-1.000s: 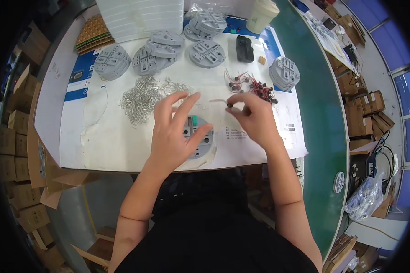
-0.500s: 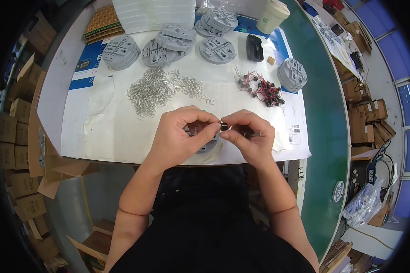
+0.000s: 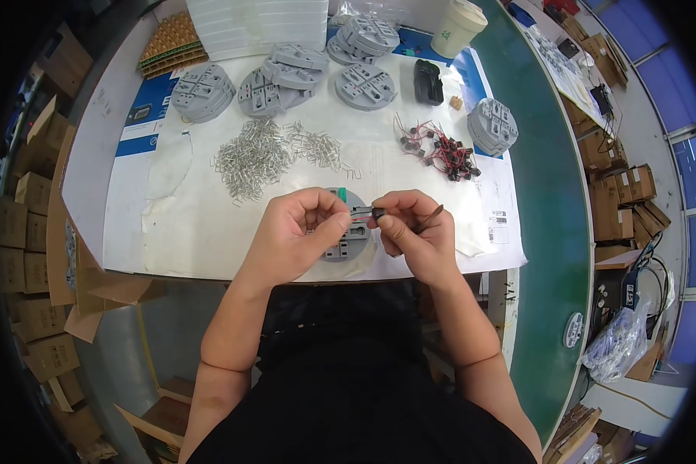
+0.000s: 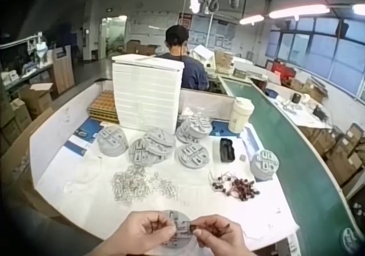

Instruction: Manually assemble small electronic components and pins into a circular plastic housing on a production workbench.

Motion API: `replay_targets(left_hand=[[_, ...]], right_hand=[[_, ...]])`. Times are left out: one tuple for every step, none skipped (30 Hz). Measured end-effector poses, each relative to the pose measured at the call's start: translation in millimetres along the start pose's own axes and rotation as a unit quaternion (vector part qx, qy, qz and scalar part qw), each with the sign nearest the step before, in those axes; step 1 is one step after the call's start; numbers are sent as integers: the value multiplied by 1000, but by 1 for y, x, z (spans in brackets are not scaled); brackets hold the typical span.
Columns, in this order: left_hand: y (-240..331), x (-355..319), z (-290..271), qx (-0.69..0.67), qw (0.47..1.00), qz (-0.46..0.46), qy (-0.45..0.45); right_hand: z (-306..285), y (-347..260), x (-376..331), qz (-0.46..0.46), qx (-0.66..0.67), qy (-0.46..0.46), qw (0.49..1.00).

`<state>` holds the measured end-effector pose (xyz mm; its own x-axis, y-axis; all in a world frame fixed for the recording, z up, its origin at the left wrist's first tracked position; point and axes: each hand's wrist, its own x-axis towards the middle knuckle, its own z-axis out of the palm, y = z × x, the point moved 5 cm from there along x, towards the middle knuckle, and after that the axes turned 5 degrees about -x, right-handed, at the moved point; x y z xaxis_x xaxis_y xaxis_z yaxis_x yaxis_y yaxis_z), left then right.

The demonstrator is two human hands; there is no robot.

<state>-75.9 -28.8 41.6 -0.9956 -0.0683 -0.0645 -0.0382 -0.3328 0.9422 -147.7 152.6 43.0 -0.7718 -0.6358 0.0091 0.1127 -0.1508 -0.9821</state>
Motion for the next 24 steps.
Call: replay_targets(left_hand=[[4,0,3,-23,1000,-3,-6],[8,0,7,-45,999,-5,-11],[10,-1,8,-68,998,-8,-17],[10,0,7,-68,998,-8,-16],[9,1,6,-45,999,-23,-21],[7,2,6,-22,999,-38,-26],[6,3,5,1,998,-53,-31],[5,2,6,1,998,-53,-31],[5,2,6,-3,999,-44,-25],[5,1,6,-6,999,-36,-20],[5,1,6,-10,999,-28,-15],[4,1,6,-10,999,-29,-15],[2,0,5,3,999,-33,-19],[0,0,4,16,999,-37,-22],[-2,0,3,30,998,-40,-25],[-5,-1,1,29,998,-41,-24],[-7,-3,-4,79,996,-35,-11],[-9,-5,-9,129,991,-29,2],[-9,-6,-12,179,984,-24,15],[-10,-7,-11,178,984,-25,15],[-8,-8,-9,224,974,-20,27],[-7,-8,-7,269,962,-16,38],[-6,-8,-6,314,948,-11,48],[-6,-8,-5,314,948,-11,48]], right_hand=[[-1,1,1,1,0,-1,1000],[-2,-2,2,-38,-54,-14,998],[-2,-4,2,-77,-109,-27,991],[0,-7,1,-116,-162,-40,979],[0,-8,1,-116,-163,-41,979],[2,-11,1,-129,-174,-48,975],[4,-14,0,-142,-186,-56,971],[6,-16,-1,-155,-198,-63,966],[8,-15,-2,-155,-198,-64,966],[7,-11,-2,-113,-171,-38,978],[7,-6,-2,-71,-143,-12,987],[6,-1,-3,-28,-114,14,993],[5,1,-3,-27,-114,14,993],[3,2,-2,-54,-139,7,989],[2,2,0,-82,-163,-2,983],[3,-1,1,-109,-186,-10,976],[1,-3,0,-108,-186,-11,976],[-1,-5,-1,-101,-238,-5,966],[-1,-9,-2,-94,-289,1,953],[-1,-10,-2,-85,-339,7,937],[-1,-9,-2,-84,-339,6,937],[2,-8,-2,-91,-388,1,917],[4,-7,-2,-98,-436,-5,895],[7,-7,-1,-105,-482,-10,870]])
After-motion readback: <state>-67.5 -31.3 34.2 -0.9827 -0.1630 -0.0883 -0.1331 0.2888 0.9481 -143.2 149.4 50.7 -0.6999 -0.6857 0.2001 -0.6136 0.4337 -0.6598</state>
